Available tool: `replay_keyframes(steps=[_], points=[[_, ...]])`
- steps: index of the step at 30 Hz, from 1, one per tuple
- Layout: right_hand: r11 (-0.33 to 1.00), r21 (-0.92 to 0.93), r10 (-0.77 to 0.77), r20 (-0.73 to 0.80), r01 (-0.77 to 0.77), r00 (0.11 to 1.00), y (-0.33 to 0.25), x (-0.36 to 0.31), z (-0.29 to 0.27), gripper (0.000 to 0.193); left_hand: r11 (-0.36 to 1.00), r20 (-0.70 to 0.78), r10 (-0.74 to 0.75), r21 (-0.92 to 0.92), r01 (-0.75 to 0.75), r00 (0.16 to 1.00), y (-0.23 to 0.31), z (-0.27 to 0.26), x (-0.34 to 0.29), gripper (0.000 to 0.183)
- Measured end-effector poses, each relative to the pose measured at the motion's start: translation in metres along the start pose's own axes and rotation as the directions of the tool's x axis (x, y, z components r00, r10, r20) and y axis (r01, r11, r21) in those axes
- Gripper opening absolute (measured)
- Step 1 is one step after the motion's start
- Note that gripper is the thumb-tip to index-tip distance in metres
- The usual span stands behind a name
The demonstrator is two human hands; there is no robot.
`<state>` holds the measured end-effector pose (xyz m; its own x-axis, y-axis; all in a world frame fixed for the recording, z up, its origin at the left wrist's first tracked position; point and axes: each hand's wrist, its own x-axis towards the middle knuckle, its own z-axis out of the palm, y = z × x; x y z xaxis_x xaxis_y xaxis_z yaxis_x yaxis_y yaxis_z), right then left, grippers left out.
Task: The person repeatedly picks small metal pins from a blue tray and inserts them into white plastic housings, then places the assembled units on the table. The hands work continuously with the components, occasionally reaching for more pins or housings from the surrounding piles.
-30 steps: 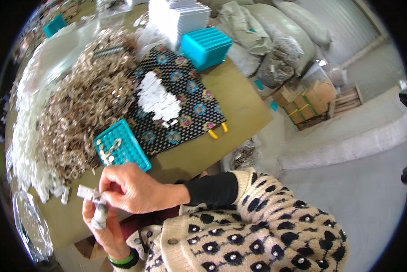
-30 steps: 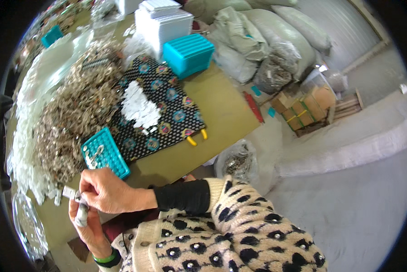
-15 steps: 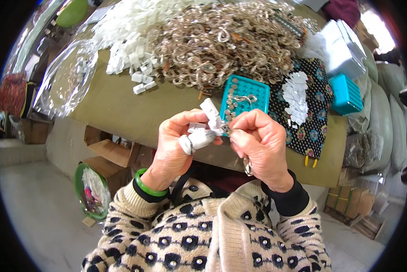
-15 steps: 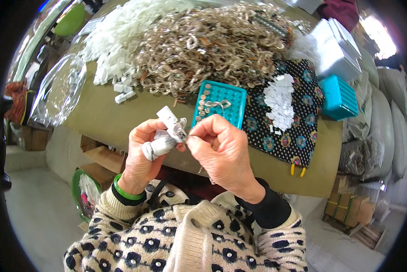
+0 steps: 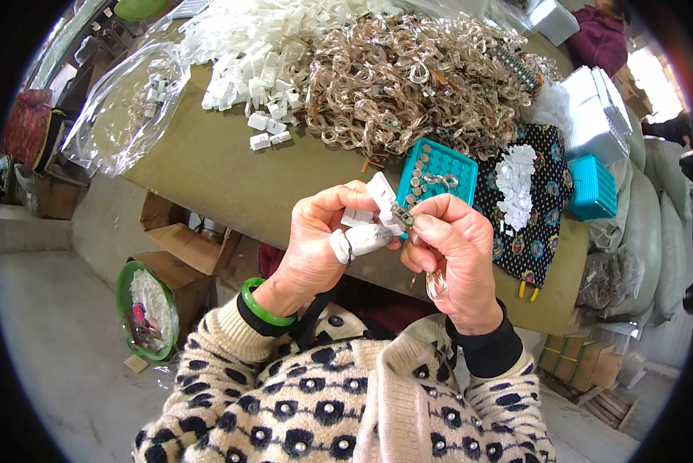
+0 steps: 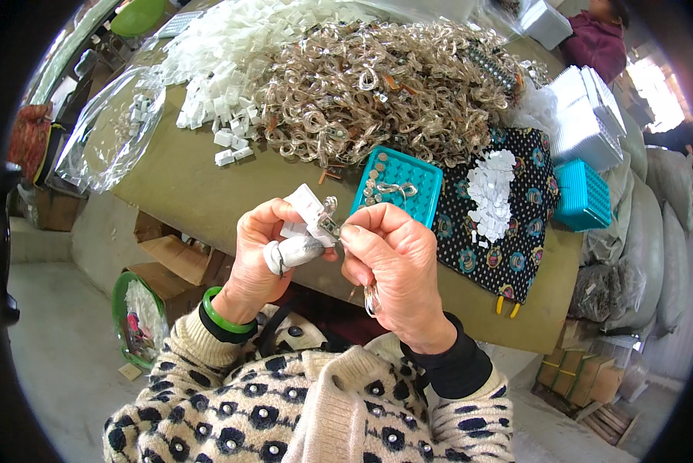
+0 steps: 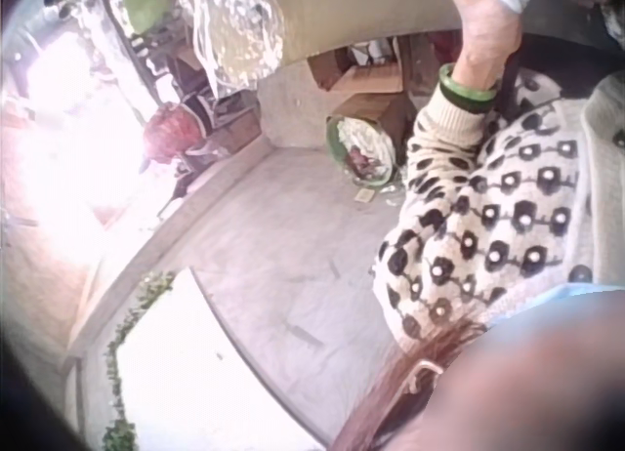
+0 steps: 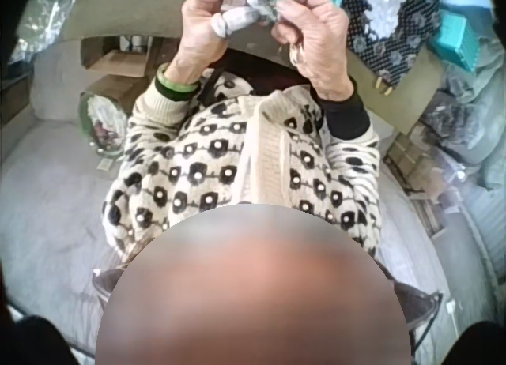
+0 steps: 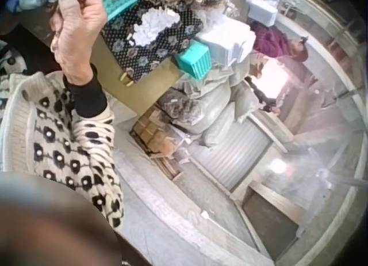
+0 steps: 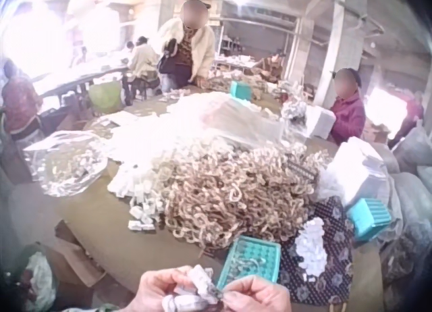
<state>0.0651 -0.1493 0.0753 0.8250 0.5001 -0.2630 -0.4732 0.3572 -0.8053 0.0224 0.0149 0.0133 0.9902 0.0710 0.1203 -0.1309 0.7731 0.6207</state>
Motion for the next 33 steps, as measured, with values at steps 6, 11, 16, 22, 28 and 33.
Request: replay_keyframes(steps=[6,11,16,22,28,33], points=[[0.985,-0.158,-0.071,-0.023,0.066,0.997,-0.002,-0.006,0.003,0.006,0.999,-0.034,-0.012,0.051,0.014,0.999,0.003,-0.004,-0.004,0.019],[0.943,-0.277,-0.185,0.027,0.185,0.982,0.003,-0.003,0.008,0.003,0.997,-0.061,-0.003,0.080,0.008,0.998,0.007,0.001,-0.003,0.014],[0.886,-0.430,-0.168,0.047,0.172,0.985,0.004,-0.003,0.007,0.004,0.998,-0.003,0.057,0.039,-0.057,0.998,0.006,0.002,-0.004,0.019],[0.880,-0.458,-0.120,0.037,0.124,0.992,0.004,-0.005,0.001,0.005,0.992,0.016,0.081,0.096,-0.082,0.997,0.002,-0.003,-0.007,0.020],[0.983,-0.172,-0.055,0.067,0.066,0.996,0.004,-0.004,0.004,0.006,0.998,0.042,0.063,-0.019,-0.063,0.997,0.004,0.001,-0.006,0.019],[0.820,-0.526,-0.202,0.100,0.224,0.974,0.002,-0.009,0.006,0.007,0.961,0.007,0.136,0.241,-0.134,0.991,0.008,0.007,-0.005,0.014]])
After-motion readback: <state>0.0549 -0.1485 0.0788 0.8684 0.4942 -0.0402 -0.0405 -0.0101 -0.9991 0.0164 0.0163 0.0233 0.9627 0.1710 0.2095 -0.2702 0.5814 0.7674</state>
